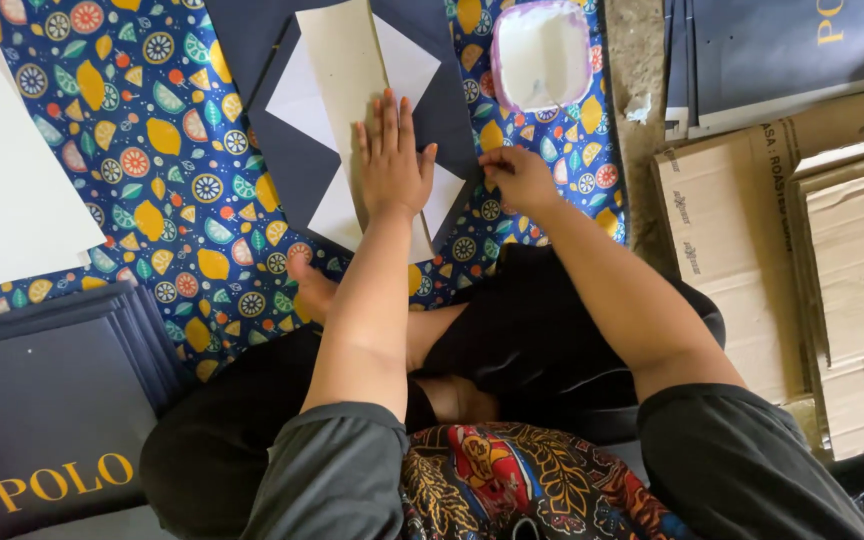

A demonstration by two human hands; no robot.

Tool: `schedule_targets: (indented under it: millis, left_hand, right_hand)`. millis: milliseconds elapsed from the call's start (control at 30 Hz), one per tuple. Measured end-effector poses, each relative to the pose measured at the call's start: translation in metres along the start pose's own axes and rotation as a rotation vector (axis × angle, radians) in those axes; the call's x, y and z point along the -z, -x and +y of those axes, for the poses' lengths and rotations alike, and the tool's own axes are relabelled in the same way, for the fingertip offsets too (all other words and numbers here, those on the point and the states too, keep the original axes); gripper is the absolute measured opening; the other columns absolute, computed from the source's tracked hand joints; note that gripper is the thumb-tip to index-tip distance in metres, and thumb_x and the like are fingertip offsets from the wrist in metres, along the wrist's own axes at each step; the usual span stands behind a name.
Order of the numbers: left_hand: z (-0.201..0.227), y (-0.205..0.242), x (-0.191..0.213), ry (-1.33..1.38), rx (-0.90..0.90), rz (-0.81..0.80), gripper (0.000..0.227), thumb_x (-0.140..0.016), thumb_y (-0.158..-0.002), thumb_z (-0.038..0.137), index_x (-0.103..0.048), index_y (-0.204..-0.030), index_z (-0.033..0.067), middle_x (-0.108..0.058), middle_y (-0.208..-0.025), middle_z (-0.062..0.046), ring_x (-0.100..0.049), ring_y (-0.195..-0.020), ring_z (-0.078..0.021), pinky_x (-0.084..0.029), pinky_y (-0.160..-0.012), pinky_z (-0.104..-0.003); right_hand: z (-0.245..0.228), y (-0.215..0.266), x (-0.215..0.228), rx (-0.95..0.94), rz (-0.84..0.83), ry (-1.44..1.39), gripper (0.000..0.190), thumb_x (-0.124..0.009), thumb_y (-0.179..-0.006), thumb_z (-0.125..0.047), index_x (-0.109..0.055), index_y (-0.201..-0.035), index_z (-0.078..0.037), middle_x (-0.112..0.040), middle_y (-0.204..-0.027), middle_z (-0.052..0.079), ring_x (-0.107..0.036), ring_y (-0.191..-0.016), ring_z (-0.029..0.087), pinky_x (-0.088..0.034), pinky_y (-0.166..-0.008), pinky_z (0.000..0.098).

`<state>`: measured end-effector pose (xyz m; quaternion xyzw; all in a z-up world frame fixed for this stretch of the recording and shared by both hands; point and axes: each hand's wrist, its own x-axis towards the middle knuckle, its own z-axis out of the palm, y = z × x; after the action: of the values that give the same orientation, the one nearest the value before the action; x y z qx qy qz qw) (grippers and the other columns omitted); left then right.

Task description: Assembling paper bags by applying glue to paper components and folding them into shape.

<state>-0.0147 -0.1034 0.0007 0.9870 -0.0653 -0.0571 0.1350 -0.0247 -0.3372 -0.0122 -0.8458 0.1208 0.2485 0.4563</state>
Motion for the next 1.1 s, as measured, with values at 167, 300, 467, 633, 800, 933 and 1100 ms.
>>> schedule_targets:
  millis: [167,300,467,633,800,933,1100]
  left_hand:
    - [-0.005,0.004,-0.008,-0.003,-0.017,0.046,0.071,-0.046,-0.112,0.050,-0.018,-0.166,0.0117,-0.009,-0.171,-0.011,-0.016,-0.160,-0.0284,-0.011,-0.130,-0.055]
    - [-0.003,0.002,-0.007,0.017,-0.017,0.086,0.069,-0.048,-0.111,0.046,-0.021,-0.165,0.0130,-0.014,-0.171,-0.011,-0.019,-0.160,-0.0284,-0.013,-0.130,-0.055]
    - [-0.003,-0.001,-0.010,0.019,0.003,0.093,0.068,-0.054,-0.109,0.042,-0.025,-0.164,0.0127,-0.018,-0.170,-0.012,-0.016,-0.158,-0.0299,-0.012,-0.129,-0.054]
    - [0.000,-0.002,-0.006,-0.036,-0.008,0.072,0.065,-0.049,-0.113,0.045,-0.025,-0.166,0.0157,-0.011,-0.170,-0.009,-0.009,-0.158,-0.0301,-0.009,-0.129,-0.053]
    - [0.003,0.001,0.003,-0.034,-0.019,0.004,0.060,-0.040,-0.113,0.042,-0.024,-0.166,0.0162,-0.013,-0.171,-0.002,-0.006,-0.157,-0.0319,-0.005,-0.126,-0.056]
    - [0.003,0.001,0.001,-0.014,-0.027,0.022,0.057,-0.040,-0.113,0.039,-0.026,-0.165,0.0199,-0.014,-0.171,-0.002,-0.005,-0.157,-0.0326,-0.002,-0.126,-0.057]
    - [0.000,-0.001,-0.005,0.013,-0.099,-0.034,0.056,-0.038,-0.111,0.036,-0.028,-0.165,0.0228,-0.014,-0.171,0.003,-0.007,-0.157,-0.0308,0.001,-0.124,-0.064]
  right_hand:
    - [-0.030,0.004,0.012,0.055,-0.173,0.323,0.017,-0.064,-0.096,-0.023,-0.071,-0.109,-0.013,-0.074,-0.089,0.001,-0.068,-0.075,0.020,-0.052,-0.076,0.0358]
    - [-0.038,-0.001,0.007,0.092,-0.093,0.452,0.030,-0.070,-0.099,-0.028,-0.064,-0.074,-0.013,-0.070,-0.070,-0.001,-0.063,-0.067,0.020,-0.047,-0.064,0.0374]
    - [-0.031,-0.009,-0.010,0.127,-0.012,0.617,0.026,-0.067,-0.099,-0.026,-0.072,-0.083,-0.007,-0.072,-0.090,0.013,-0.068,-0.083,0.037,-0.052,-0.065,0.0507]
    - [-0.015,-0.016,-0.012,0.165,0.153,0.493,0.017,-0.075,-0.091,-0.012,-0.065,-0.081,-0.002,-0.071,-0.092,0.020,-0.070,-0.086,0.041,-0.052,-0.066,0.0531]
    - [0.026,-0.040,-0.006,0.121,0.219,0.296,0.033,-0.086,-0.079,-0.018,-0.054,-0.083,-0.018,-0.061,-0.072,-0.003,-0.057,-0.068,0.016,-0.043,-0.062,0.0342]
    - [-0.018,-0.007,0.006,0.068,0.207,0.166,0.018,-0.061,-0.081,-0.008,-0.069,-0.086,-0.024,-0.062,-0.068,-0.006,-0.062,-0.069,0.014,-0.049,-0.069,0.0301]
    - [-0.025,-0.006,-0.004,0.058,0.224,0.359,0.048,-0.095,-0.075,-0.043,-0.058,-0.094,-0.018,-0.068,-0.074,0.000,-0.065,-0.071,0.023,-0.045,-0.061,0.0401]
